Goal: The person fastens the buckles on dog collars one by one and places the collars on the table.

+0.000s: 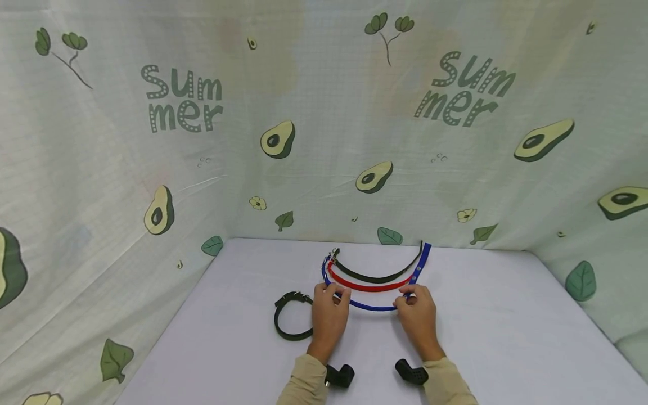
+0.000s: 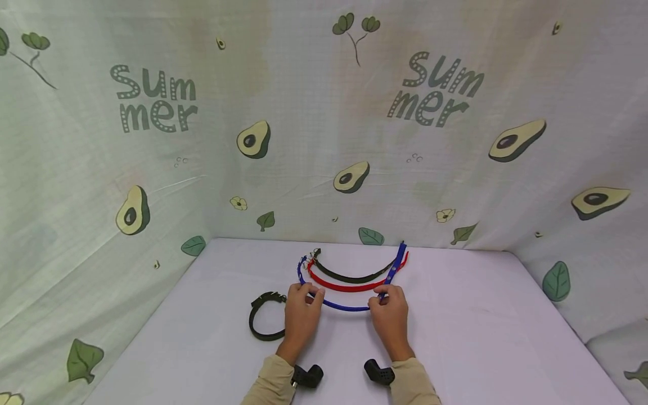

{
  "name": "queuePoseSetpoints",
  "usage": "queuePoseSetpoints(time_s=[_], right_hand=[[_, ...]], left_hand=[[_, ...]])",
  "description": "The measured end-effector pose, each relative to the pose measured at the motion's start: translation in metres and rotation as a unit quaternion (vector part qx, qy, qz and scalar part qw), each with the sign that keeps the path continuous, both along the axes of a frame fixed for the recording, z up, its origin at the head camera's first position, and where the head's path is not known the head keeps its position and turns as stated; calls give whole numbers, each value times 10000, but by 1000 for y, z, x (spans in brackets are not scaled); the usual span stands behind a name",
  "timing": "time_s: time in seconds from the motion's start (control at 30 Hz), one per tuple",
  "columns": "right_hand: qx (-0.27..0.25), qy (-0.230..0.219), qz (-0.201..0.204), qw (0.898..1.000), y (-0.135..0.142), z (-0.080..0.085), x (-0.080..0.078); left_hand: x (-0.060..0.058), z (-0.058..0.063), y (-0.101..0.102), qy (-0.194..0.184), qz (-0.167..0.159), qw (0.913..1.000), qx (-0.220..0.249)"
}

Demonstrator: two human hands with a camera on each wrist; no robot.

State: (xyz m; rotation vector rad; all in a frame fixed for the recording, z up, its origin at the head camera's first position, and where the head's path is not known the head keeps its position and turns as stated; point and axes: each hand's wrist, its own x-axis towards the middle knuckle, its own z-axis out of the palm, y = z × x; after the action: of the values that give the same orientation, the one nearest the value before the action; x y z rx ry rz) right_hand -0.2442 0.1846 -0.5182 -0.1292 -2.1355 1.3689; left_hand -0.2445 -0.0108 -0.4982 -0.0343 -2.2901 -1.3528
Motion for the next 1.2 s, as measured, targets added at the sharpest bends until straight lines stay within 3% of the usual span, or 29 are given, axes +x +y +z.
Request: queuePoseSetpoints(time_s=[0.37, 0.63, 0.9, 1.2], right_hand=[[341, 171, -83, 9992, 0, 0, -1], [216, 81, 241, 9994, 3, 1, 0], [-301, -538, 225, 9978, 10, 2, 2], [-1002, -512, 28, 9936, 8, 5, 3]], left_hand=[[0, 0, -4, 74, -77, 9999, -119], [-2, 2, -7, -352, -100, 9984, 429], [-4, 3, -10, -577, -352, 9915, 1114], [-2, 7, -10, -315, -410, 9848, 1658]])
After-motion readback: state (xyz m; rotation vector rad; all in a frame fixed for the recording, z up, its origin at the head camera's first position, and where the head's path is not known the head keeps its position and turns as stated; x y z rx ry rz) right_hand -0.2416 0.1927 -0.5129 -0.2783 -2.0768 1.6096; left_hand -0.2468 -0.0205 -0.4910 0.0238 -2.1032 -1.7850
